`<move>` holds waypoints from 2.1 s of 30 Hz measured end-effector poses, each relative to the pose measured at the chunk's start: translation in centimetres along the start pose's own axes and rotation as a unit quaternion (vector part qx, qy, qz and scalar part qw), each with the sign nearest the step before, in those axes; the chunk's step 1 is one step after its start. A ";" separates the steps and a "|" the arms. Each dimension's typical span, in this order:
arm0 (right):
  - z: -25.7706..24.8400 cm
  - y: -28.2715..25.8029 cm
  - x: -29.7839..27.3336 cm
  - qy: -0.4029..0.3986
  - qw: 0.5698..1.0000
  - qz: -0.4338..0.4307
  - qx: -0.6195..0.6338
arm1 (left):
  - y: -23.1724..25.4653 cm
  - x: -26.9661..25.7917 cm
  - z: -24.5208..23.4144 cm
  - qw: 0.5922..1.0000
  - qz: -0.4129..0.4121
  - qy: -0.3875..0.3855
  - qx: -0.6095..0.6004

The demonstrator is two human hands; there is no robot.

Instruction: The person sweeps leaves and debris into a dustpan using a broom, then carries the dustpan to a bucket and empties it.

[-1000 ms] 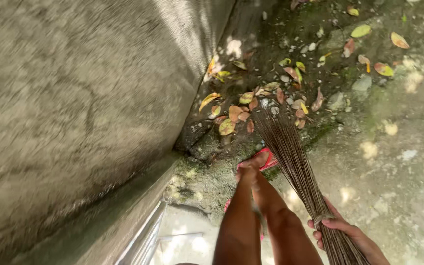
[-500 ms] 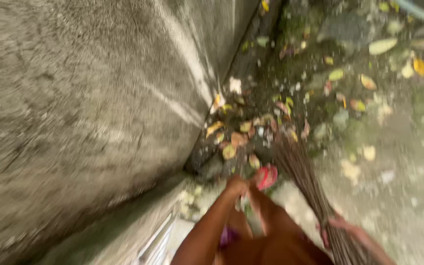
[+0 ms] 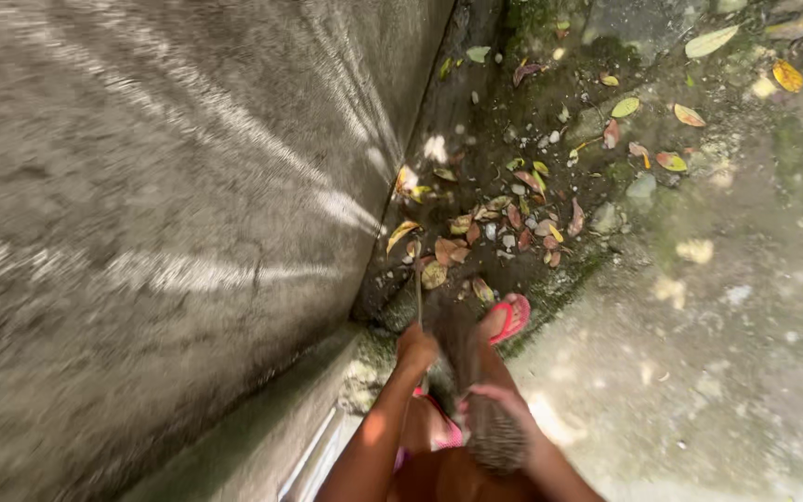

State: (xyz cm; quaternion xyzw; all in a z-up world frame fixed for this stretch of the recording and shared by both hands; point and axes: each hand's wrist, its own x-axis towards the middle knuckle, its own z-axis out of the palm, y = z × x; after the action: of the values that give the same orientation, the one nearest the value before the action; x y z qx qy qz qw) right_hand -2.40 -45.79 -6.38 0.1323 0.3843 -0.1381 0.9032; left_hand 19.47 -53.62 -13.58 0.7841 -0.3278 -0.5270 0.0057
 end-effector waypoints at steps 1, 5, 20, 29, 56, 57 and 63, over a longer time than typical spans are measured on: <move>-0.4 0.6 1.3 0.001 1.000 -0.002 0.003 | -1.3 0.6 0.6 0.997 0.049 0.035 0.041; -1.1 -2.4 7.1 -0.091 0.985 0.061 0.132 | -4.9 2.1 1.1 0.999 0.008 0.021 -0.038; -6.3 -0.9 6.1 0.029 0.993 -0.032 0.108 | -7.5 1.4 1.0 0.989 0.015 0.003 -0.145; -7.7 -12.0 -6.2 0.234 0.936 -0.229 -0.131 | -5.3 1.7 1.6 0.965 -0.067 -0.062 -0.244; -1.4 -4.1 7.5 0.122 0.991 -0.043 -0.014 | -9.8 6.1 0.8 0.936 -0.016 -0.009 -0.351; 0.0 -5.2 8.8 0.156 0.985 -0.064 -0.046 | -10.3 6.1 0.9 0.925 -0.045 -0.016 -0.377; 1.4 -8.6 9.4 0.217 0.960 -0.165 -0.070 | -11.4 5.2 -2.4 0.934 -0.110 -0.008 -0.341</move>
State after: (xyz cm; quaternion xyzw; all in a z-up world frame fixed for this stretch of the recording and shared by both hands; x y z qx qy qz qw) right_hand 1.79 -55.61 -13.40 0.0300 0.5960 -0.2263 0.7698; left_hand 28.42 -48.16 -20.80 0.7619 -0.0408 -0.6106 0.2120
